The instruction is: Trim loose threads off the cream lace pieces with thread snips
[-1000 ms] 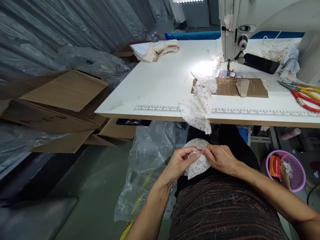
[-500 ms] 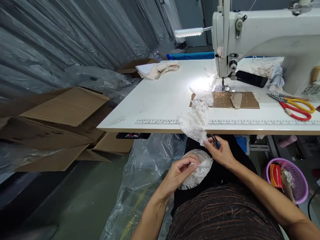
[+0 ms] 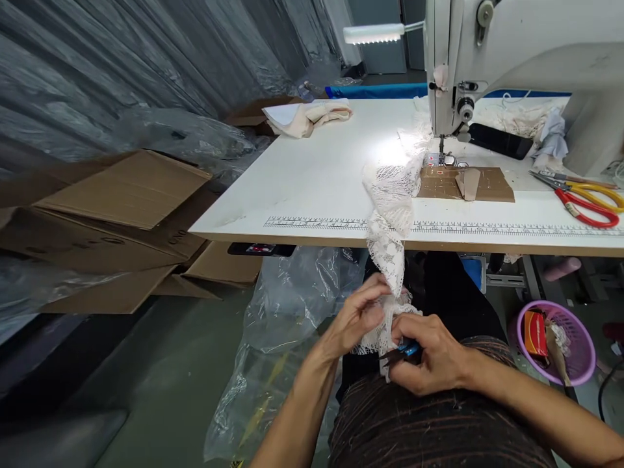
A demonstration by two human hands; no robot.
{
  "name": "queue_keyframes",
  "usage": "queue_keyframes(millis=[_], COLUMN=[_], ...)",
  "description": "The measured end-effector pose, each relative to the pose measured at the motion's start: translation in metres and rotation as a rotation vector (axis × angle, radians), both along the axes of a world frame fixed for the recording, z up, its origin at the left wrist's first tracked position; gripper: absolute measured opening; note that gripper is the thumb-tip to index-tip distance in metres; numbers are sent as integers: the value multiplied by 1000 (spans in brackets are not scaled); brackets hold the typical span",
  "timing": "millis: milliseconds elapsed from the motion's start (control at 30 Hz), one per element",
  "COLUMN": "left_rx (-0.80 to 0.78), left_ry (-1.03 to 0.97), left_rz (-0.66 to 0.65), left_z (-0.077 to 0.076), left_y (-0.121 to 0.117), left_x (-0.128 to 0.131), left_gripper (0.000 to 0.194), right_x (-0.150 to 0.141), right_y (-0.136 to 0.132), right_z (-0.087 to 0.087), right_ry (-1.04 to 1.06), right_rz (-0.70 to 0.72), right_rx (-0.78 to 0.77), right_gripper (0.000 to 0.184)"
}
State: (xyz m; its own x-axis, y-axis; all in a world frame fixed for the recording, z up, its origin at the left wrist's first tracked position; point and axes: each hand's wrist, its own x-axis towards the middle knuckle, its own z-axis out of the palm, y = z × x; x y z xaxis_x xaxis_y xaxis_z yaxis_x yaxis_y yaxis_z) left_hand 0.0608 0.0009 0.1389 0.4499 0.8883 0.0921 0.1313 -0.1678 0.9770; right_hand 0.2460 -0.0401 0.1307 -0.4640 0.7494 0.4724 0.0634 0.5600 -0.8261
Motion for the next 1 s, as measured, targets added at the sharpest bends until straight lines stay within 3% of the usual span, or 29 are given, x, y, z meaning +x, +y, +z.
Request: queue_keyframes(millis=[100, 267, 367, 500, 600, 733, 1000], left_rx=[-137, -190, -152, -139, -140, -174, -238], left_ry=[-126, -93, 2, 14, 6, -13, -42], left_rz=[-79, 20, 97, 136, 146, 167, 185], left_z=[-10, -10, -9, -10, -9, -7, -5], left_y=[0, -2, -3, -4, -4, -4, -4], left_x=[12, 11, 9, 8, 9, 10, 9], left_gripper=[45, 31, 25, 22, 22, 24, 24], right_x=[3, 19, 25, 20, 11, 6, 8], right_y=[-1, 9, 23, 39, 46, 46, 42], right_z=[0, 0, -1, -2, -3, -5, -1], right_ry=[10, -128, -210, -304, -319, -295, -353], right_rz=[5, -6, -72, -98, -110, -185, -105], right_rx=[-66, -274, -412, -362, -316, -370, -311], right_gripper=[16, 7, 29, 50, 51, 53, 48])
